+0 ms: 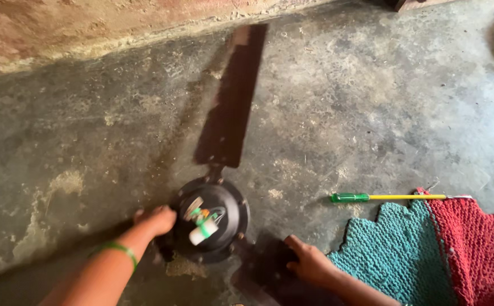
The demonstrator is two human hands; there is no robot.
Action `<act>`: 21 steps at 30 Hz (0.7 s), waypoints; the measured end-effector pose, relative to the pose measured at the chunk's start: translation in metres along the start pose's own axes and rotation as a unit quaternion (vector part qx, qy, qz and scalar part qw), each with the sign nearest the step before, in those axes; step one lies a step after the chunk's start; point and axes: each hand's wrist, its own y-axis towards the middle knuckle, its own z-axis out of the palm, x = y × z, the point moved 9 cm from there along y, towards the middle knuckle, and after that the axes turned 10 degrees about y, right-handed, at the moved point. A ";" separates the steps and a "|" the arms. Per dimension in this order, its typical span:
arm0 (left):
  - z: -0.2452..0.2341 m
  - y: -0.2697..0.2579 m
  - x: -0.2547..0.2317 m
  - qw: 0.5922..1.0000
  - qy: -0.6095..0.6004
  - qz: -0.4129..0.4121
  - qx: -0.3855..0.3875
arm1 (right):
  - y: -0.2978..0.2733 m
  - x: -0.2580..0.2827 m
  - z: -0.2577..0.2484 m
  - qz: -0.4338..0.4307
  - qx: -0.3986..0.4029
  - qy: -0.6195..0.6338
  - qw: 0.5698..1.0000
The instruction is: The person uses a screwdriver to tighten screws on the central hub of a ceiling fan lying on the floor. They adjust the fan blades and continue securing the hub components.
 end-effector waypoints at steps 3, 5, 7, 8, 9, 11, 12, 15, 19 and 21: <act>0.083 -0.003 0.033 0.972 -0.234 -0.016 0.009 | -0.002 0.023 0.013 -0.009 0.018 0.012 1.000; 0.132 -0.007 0.047 0.880 -0.473 -0.041 -0.004 | 0.007 0.043 0.009 -0.022 0.025 -0.056 0.998; 0.168 -0.003 0.042 0.862 -0.505 -0.039 0.016 | 0.026 0.063 -0.004 -0.024 0.044 -0.123 0.991; 0.180 -0.001 0.037 0.856 -0.516 -0.037 0.024 | 0.038 0.071 -0.012 -0.019 0.060 -0.155 0.986; 0.190 0.000 0.031 0.849 -0.527 -0.035 0.032 | 0.051 0.080 -0.023 -0.030 0.067 -0.177 0.982; 0.195 0.002 0.016 0.808 -0.588 -0.030 0.037 | 0.078 0.091 -0.048 -0.032 0.077 -0.227 0.970; 0.193 0.005 0.006 0.786 -0.617 -0.027 0.039 | 0.091 0.092 -0.063 -0.022 0.081 -0.256 0.963; 0.163 0.011 -0.020 0.763 -0.646 -0.016 0.011 | 0.123 0.102 -0.101 -0.055 0.032 -0.256 0.964; 0.131 0.002 -0.052 0.760 -0.648 -0.049 -0.009 | 0.144 0.095 -0.138 -0.026 0.010 -0.292 0.956; 0.116 -0.005 -0.062 0.758 -0.651 -0.039 -0.033 | 0.147 0.090 -0.149 0.012 0.008 -0.312 0.950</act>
